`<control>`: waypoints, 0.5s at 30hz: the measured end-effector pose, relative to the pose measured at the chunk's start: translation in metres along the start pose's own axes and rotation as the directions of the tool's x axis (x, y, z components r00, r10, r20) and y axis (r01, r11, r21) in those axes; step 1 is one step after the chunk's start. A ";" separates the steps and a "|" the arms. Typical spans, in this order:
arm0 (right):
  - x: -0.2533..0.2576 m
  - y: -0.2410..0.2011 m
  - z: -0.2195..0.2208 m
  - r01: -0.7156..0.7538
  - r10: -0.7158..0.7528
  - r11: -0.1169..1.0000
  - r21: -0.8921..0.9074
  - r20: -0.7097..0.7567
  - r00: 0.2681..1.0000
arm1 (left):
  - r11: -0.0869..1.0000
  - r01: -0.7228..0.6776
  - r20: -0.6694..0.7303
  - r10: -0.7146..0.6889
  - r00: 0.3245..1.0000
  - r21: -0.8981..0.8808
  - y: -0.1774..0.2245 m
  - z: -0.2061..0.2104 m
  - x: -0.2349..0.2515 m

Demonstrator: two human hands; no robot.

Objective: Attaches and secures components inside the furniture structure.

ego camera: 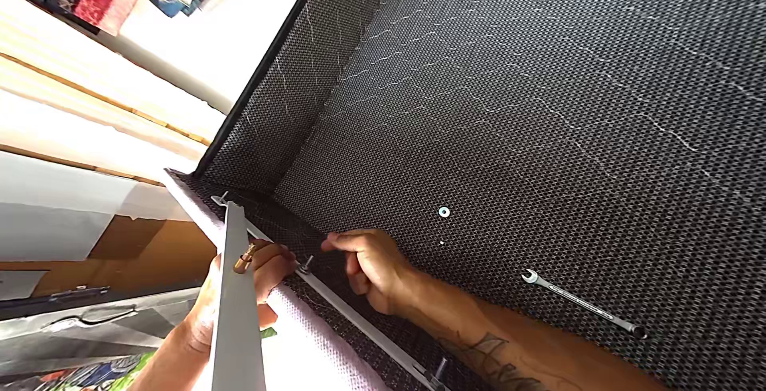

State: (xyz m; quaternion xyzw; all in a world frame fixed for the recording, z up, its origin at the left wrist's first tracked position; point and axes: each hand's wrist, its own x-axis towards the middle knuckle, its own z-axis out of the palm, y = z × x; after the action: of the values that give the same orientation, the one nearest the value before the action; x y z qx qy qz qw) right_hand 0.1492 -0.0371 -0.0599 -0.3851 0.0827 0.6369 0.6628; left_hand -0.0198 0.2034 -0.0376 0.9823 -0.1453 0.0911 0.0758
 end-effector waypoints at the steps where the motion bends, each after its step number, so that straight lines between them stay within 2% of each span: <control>1: 0.002 0.000 -0.002 0.006 -0.006 1.000 -0.029 -0.007 1.000 | 1.000 0.007 0.003 -0.007 1.000 -0.002 0.001 0.000 0.000; 3: 0.002 -0.003 -0.007 -0.023 0.035 0.995 -0.095 0.130 0.991 | 1.000 0.012 0.000 -0.012 1.000 -0.001 0.000 0.000 0.000; 4: 0.000 -0.002 -0.005 -0.021 0.034 0.996 -0.090 0.141 0.989 | 1.000 0.009 -0.006 -0.009 1.000 -0.001 0.000 0.001 0.001; 7: 0.002 -0.001 -0.002 0.005 -0.003 0.999 -0.037 0.028 1.000 | 1.000 0.012 0.007 -0.012 1.000 0.009 0.003 -0.001 0.003; 10: 0.001 -0.003 -0.005 -0.047 0.056 0.997 -0.057 0.154 0.987 | 1.000 0.000 -0.008 0.000 1.000 0.000 0.001 0.000 0.001; 12: 0.000 -0.001 -0.001 -0.009 0.012 0.998 -0.062 0.056 0.998 | 1.000 0.000 -0.007 0.000 1.000 0.005 0.002 -0.001 0.003; 13: 0.003 0.001 -0.003 0.065 -0.061 0.986 -0.154 0.028 0.998 | 1.000 0.004 -0.007 -0.004 1.000 0.007 0.002 -0.001 0.003; 14: 0.006 0.003 -0.006 0.184 -0.168 0.926 -0.331 0.075 0.983 | 1.000 0.008 -0.008 -0.008 1.000 0.007 0.002 -0.001 0.002; 15: 0.011 0.004 -0.010 0.334 -0.264 0.789 -0.516 0.208 0.942 | 1.000 0.014 -0.005 -0.013 1.000 0.005 0.003 -0.001 0.002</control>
State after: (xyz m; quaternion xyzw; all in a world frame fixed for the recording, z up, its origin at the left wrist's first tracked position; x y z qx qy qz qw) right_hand 0.1507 -0.0354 -0.0747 -0.5250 -0.2051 0.5434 0.6221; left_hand -0.0192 0.2007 -0.0359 0.9832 -0.1382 0.0935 0.0742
